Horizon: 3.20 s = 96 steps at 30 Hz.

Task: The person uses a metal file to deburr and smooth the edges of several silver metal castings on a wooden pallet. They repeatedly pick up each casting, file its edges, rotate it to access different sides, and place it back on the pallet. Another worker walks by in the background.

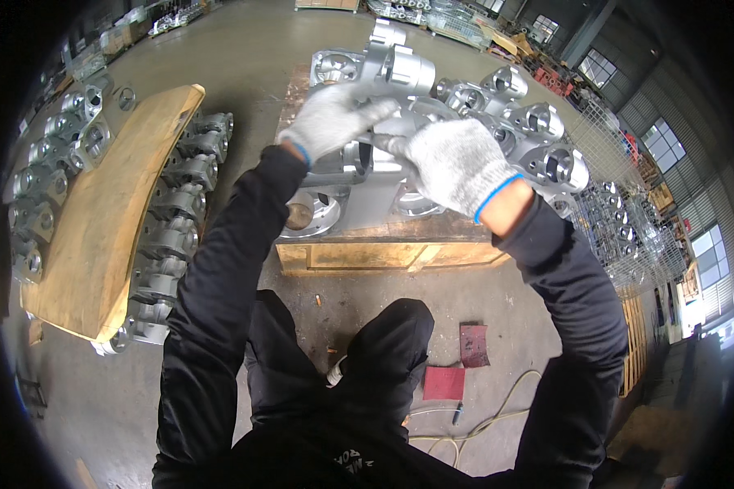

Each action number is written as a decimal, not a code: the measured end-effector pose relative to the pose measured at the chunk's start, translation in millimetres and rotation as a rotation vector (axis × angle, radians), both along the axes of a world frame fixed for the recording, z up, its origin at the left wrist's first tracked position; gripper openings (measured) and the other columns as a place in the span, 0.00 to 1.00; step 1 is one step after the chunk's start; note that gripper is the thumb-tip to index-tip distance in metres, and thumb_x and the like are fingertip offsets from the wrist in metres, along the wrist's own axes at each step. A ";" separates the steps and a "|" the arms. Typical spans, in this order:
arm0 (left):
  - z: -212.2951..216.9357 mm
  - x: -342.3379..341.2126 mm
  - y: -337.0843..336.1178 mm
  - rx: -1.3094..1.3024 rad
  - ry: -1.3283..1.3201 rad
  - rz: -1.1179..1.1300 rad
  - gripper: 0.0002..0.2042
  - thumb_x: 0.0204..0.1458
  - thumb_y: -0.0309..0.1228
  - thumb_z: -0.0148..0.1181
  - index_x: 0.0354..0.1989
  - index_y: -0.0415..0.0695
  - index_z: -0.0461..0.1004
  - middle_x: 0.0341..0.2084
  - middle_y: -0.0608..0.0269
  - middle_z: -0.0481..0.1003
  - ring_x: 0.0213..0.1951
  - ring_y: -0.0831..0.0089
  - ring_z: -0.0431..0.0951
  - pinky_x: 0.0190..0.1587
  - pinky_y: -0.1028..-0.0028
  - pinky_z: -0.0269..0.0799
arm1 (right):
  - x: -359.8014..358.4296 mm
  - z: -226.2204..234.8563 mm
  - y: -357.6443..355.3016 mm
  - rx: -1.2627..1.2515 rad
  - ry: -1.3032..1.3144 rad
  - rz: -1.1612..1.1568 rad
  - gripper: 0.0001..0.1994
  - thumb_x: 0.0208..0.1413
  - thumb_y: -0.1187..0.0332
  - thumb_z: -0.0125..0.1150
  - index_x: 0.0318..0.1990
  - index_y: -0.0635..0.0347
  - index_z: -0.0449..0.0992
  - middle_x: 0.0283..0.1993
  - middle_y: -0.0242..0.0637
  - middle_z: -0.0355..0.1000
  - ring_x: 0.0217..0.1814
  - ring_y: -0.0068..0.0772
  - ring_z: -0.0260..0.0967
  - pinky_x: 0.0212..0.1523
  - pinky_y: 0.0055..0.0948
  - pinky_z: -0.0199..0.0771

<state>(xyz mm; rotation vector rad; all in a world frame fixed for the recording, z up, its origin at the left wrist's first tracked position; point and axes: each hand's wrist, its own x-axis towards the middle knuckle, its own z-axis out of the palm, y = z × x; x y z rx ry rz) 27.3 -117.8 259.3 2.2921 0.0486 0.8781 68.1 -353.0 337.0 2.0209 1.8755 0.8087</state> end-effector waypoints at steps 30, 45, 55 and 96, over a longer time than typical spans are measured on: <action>-116.5 -96.0 44.8 0.376 0.409 0.254 0.37 0.52 0.46 0.70 0.70 0.46 0.68 0.65 0.46 0.72 0.70 0.45 0.67 0.70 0.55 0.66 | -27.7 -93.6 -46.0 0.211 0.047 -0.164 0.30 0.56 0.71 0.63 0.68 0.37 0.75 0.39 0.38 0.75 0.32 0.40 0.76 0.35 0.40 0.78; -146.6 -87.2 36.2 0.312 0.182 0.395 0.26 0.42 0.40 0.72 0.53 0.49 0.79 0.53 0.52 0.79 0.56 0.52 0.79 0.56 0.55 0.77 | -15.3 -152.2 -39.6 0.264 0.050 -0.129 0.36 0.51 0.65 0.67 0.72 0.41 0.72 0.37 0.41 0.74 0.31 0.40 0.74 0.35 0.39 0.75; -138.8 -92.2 20.3 0.280 0.353 0.362 0.27 0.42 0.32 0.71 0.55 0.47 0.76 0.51 0.53 0.77 0.57 0.53 0.77 0.63 0.55 0.69 | -7.9 -192.5 -32.2 0.382 0.235 -0.291 0.38 0.51 0.80 0.61 0.73 0.44 0.69 0.61 0.56 0.74 0.50 0.61 0.76 0.53 0.52 0.77; -143.7 -92.8 21.7 0.298 0.270 0.410 0.27 0.48 0.25 0.63 0.61 0.55 0.75 0.55 0.60 0.78 0.59 0.52 0.76 0.59 0.57 0.75 | 5.0 -231.6 -18.4 0.496 0.110 -0.169 0.32 0.55 0.70 0.64 0.68 0.26 0.75 0.38 0.37 0.75 0.33 0.38 0.75 0.36 0.39 0.73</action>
